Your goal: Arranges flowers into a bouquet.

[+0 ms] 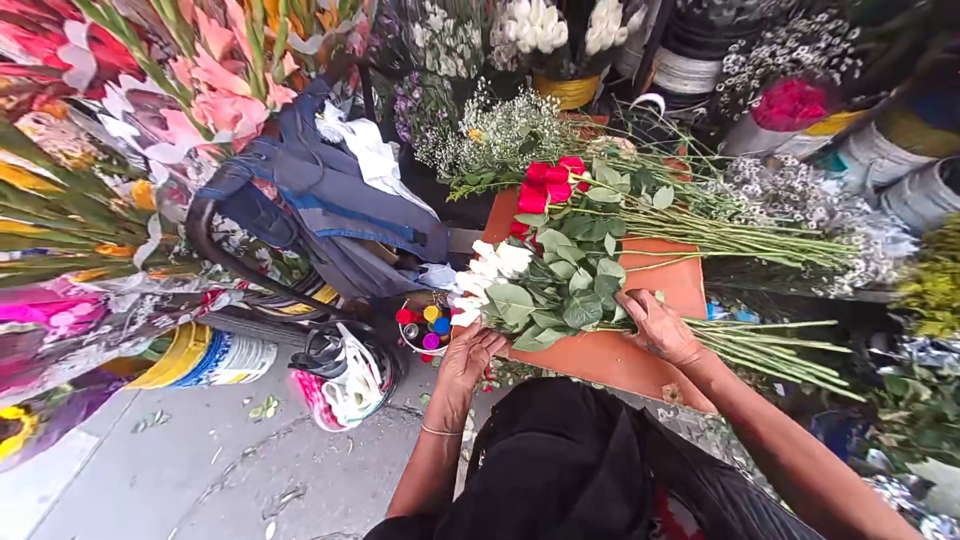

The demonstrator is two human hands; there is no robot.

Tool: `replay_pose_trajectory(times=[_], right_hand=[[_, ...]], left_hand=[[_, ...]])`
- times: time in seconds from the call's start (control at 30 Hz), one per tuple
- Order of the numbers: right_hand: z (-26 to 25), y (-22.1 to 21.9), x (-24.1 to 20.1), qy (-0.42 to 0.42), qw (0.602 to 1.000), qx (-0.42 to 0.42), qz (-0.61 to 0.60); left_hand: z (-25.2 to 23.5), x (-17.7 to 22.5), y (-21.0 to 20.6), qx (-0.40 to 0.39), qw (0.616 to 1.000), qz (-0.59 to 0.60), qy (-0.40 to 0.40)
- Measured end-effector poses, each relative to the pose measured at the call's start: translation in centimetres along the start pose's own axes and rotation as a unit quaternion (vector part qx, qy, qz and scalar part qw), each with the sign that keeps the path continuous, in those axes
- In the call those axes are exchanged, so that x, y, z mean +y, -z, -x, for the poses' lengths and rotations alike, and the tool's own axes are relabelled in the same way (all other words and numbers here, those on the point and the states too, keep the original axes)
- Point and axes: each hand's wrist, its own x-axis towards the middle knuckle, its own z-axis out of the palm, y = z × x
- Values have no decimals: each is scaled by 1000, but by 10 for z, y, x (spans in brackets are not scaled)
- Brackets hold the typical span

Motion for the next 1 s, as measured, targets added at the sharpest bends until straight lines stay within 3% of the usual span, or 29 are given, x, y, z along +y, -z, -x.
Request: replay_pose_trajectory(times=[0.13,0.27,0.33,0.47,0.67,0.77,1.0], right_hand=[[-16,8,7,-76,990,-106,-47],[-19,31,4,-108,983,-137,-51],[-10,45,-4,-126,985,-87,-75],[27,41,-11,-186,975,95,-80],[54,31,-16,-263,948,175,-34],[57,37,-33,-277,944,162,-70],[95,28,-64,-245,960,121,-58]], left_hand=[[-4,4,-2,-37,999,-5,8],[4,-3,-4,-48,997,-59,-11],[8,-7,1,-37,995,-82,-38],[19,-17,14,14,991,-84,-101],[34,-24,19,34,977,-116,-177],[35,-29,25,27,934,-217,-284],[23,-31,33,-12,776,-415,-475]])
